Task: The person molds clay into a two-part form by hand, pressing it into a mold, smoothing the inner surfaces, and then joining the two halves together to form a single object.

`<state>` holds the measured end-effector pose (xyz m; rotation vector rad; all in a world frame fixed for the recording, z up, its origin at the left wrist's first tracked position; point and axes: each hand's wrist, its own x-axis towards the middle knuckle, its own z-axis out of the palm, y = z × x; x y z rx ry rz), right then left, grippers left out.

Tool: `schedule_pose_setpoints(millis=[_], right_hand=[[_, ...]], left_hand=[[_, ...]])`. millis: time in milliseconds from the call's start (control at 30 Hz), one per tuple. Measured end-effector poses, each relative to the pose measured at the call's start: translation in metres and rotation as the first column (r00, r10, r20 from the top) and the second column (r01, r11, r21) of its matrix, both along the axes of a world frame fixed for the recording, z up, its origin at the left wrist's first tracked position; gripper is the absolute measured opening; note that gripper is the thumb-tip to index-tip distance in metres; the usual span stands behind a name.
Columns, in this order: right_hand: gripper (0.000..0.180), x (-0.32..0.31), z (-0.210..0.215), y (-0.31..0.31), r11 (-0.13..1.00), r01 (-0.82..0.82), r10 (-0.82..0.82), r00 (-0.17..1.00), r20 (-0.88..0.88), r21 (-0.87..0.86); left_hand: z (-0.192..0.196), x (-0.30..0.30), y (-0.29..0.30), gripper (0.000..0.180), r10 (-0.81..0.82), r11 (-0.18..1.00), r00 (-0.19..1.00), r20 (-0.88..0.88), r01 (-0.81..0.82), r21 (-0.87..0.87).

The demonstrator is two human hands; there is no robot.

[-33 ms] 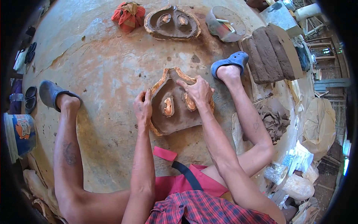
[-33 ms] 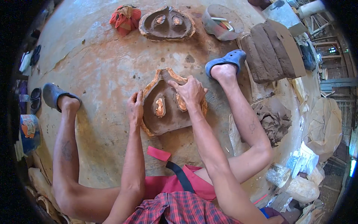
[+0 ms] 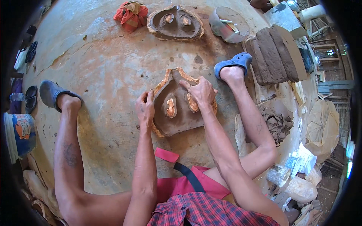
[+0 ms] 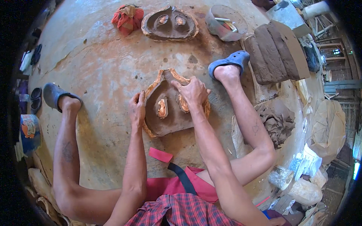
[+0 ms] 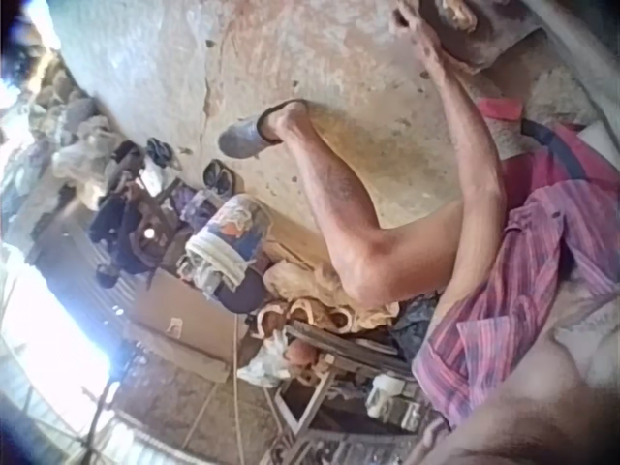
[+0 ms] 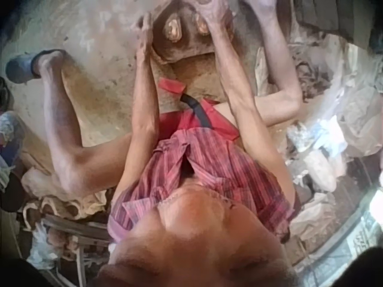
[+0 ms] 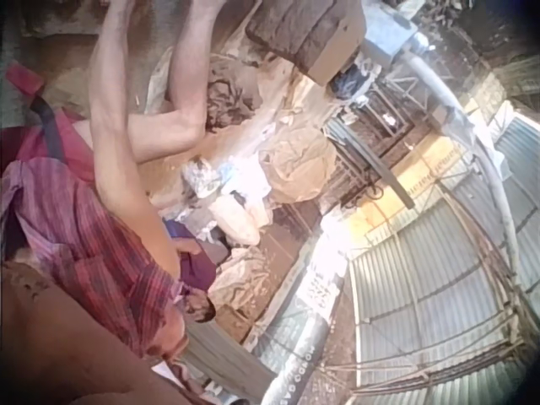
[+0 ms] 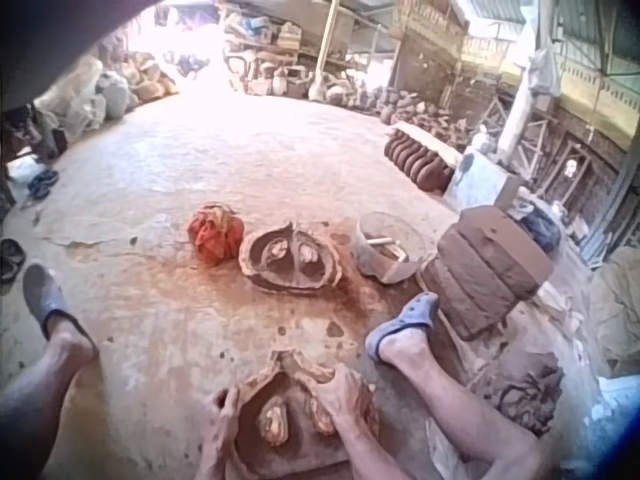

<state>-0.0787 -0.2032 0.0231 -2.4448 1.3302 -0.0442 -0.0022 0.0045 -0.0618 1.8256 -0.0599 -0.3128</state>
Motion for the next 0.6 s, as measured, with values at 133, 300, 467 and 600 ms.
schedule_pose_setpoints(millis=[133,300,467,600], right_hand=[[0.08,0.003,0.001,0.005,0.998,0.061,-0.061,0.997,-0.046,-0.006],[0.088,0.003,-0.002,0.012,0.996,0.064,-0.067,0.996,-0.052,-0.061],[0.085,0.008,-0.001,0.017,0.993,0.115,-0.118,0.99,-0.081,-0.036],[0.083,0.012,0.001,0.017,0.999,0.035,-0.033,0.999,0.029,-0.041]], left_hand=[[0.009,-0.006,0.002,0.037,-0.023,0.999,1.0,-0.002,0.023,0.048],[0.015,-0.006,0.0,0.037,-0.02,0.997,0.999,-0.041,0.023,0.078],[0.016,-0.006,-0.001,0.036,-0.018,0.997,0.999,-0.027,0.021,0.08],[0.013,0.002,-0.004,0.037,-0.005,0.999,1.0,-0.025,0.006,0.05]])
